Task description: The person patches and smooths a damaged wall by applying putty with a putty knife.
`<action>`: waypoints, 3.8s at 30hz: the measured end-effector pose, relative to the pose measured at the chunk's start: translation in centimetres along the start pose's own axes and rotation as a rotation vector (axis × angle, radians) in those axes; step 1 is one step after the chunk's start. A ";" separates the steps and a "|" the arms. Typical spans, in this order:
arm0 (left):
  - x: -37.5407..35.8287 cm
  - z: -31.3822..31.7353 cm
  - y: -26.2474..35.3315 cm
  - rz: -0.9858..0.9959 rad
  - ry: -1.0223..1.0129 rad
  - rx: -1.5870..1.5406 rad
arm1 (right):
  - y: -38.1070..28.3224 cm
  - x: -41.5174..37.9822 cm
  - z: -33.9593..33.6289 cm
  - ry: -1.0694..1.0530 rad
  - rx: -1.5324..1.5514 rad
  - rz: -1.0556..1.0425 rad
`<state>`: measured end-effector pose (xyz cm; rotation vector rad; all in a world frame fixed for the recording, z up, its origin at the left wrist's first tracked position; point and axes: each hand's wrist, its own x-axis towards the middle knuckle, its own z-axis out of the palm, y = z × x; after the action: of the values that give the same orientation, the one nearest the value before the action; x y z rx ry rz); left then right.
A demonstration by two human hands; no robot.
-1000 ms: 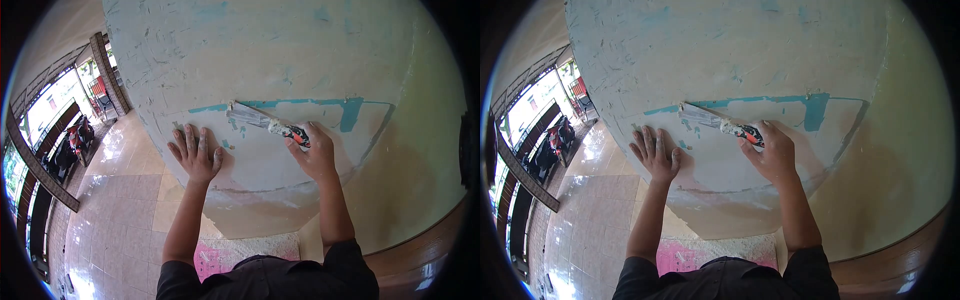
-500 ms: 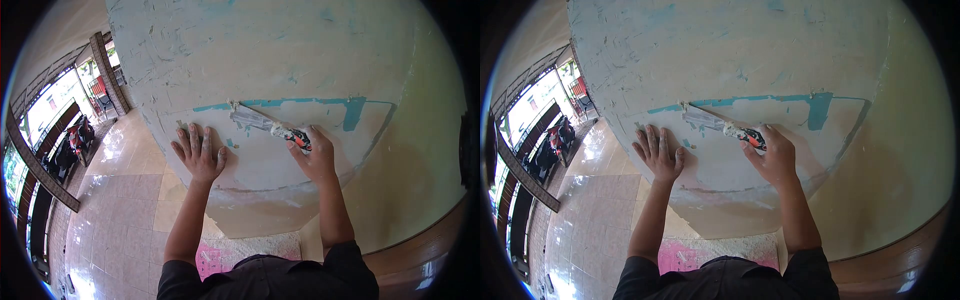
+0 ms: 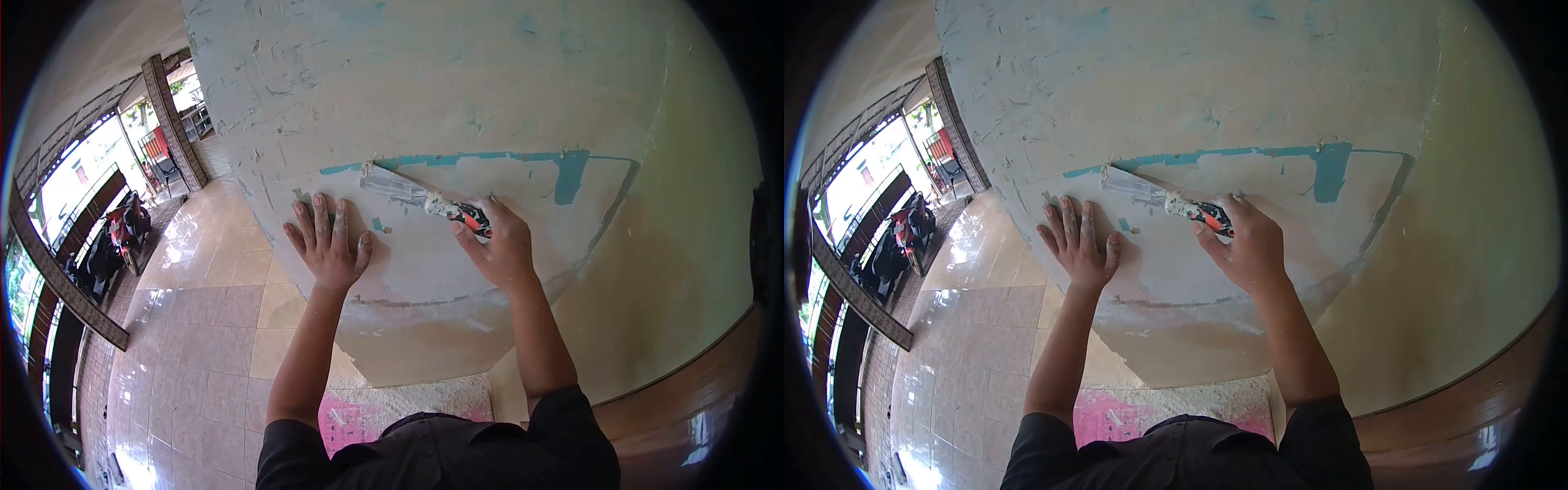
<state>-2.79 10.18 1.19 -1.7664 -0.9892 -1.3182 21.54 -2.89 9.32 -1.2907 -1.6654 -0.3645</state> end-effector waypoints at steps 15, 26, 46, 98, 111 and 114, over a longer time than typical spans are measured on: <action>-0.1 -0.6 -0.2 0.010 -0.073 0.000 | 2.8 -5.2 -0.3 -0.059 0.322 0.249; -0.3 -1.9 0.3 -0.061 -0.234 -0.022 | 6.7 -10.9 -0.2 0.220 0.543 0.334; -0.7 -3.1 2.6 -0.141 -0.325 -0.050 | 9.7 -11.0 -4.7 0.557 0.083 0.281; -3.5 -10.6 13.5 -0.219 -0.924 -1.308 | -2.5 -16.0 2.5 -0.169 1.192 0.677; -6.4 -10.8 8.5 -0.913 -0.424 -1.482 | 0.2 -13.4 4.1 -0.247 0.612 0.228; -5.2 -11.7 5.6 -0.992 -0.381 -1.350 | 2.5 -10.8 3.8 0.018 0.228 0.014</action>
<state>-3.78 -3.46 -1.72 -2.6648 -1.4112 -2.7811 21.56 -5.44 -2.11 -1.1249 -1.6302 -0.1712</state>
